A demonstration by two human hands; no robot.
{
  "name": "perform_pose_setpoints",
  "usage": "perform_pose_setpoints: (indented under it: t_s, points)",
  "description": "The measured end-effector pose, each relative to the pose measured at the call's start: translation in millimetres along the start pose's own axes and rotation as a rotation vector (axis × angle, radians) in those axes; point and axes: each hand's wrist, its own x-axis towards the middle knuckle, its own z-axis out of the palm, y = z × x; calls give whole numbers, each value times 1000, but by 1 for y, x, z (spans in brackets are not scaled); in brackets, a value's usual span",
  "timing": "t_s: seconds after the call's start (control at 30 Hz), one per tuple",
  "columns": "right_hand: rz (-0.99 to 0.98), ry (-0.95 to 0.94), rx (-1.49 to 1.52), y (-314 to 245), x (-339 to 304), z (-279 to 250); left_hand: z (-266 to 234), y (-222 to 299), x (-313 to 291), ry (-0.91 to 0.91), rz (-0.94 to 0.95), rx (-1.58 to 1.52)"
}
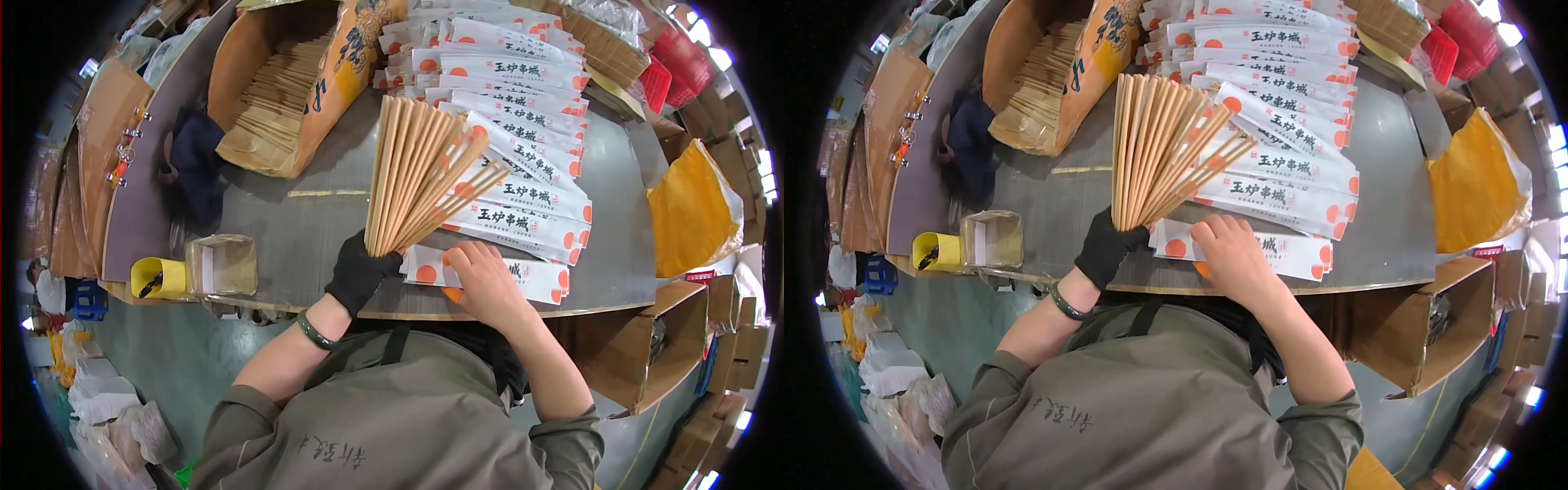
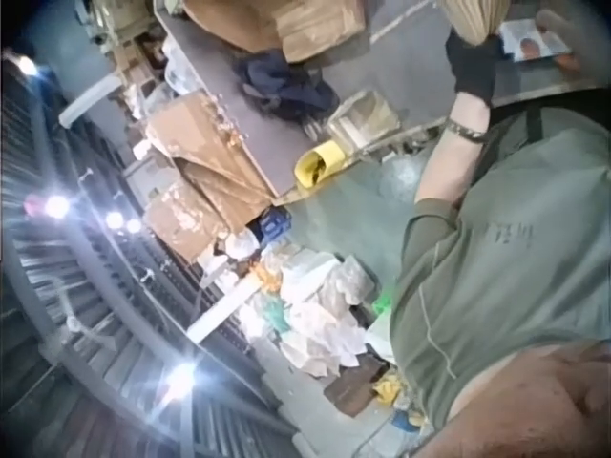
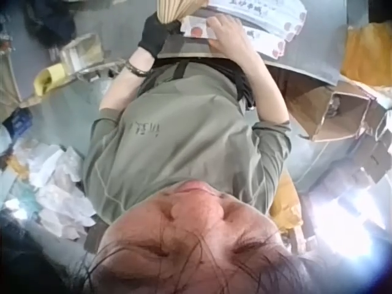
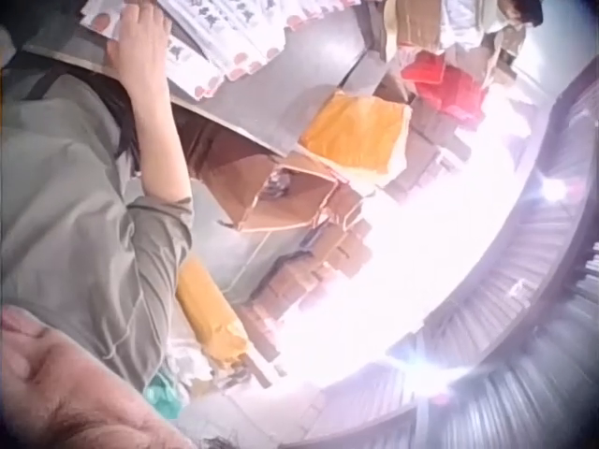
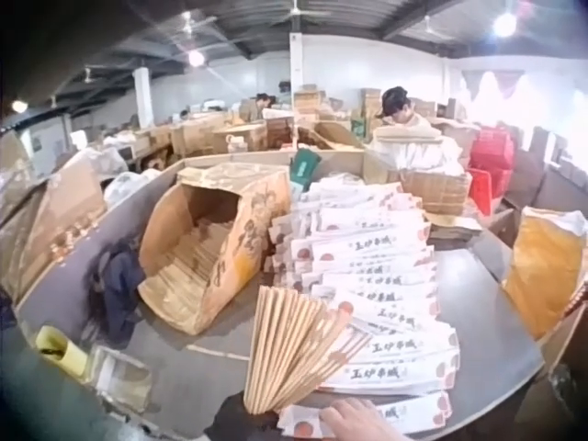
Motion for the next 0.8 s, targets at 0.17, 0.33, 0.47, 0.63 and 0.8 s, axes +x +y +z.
perform_pose_setpoints:
  t_s: [0.17, 0.33, 0.47, 0.63, 0.8]
  points:
    - [-80, 191, 18, 7, -10, 15, 11, 2, -7, -21, 173, 278]
    - [-212, 308, -148, -4, -11, 11, 1, -1, -20, 89, 109, 228]
    - [-178, 307, -248, -6, -26, 24, -19, 3, -31, 168, 58, 185]
    - [-241, 459, -194, 2, -25, 34, -40, 3, -42, 201, -10, 71]
    - [-132, 537, 80, 8, -20, 30, -62, -4, -51, 206, 98, 205]
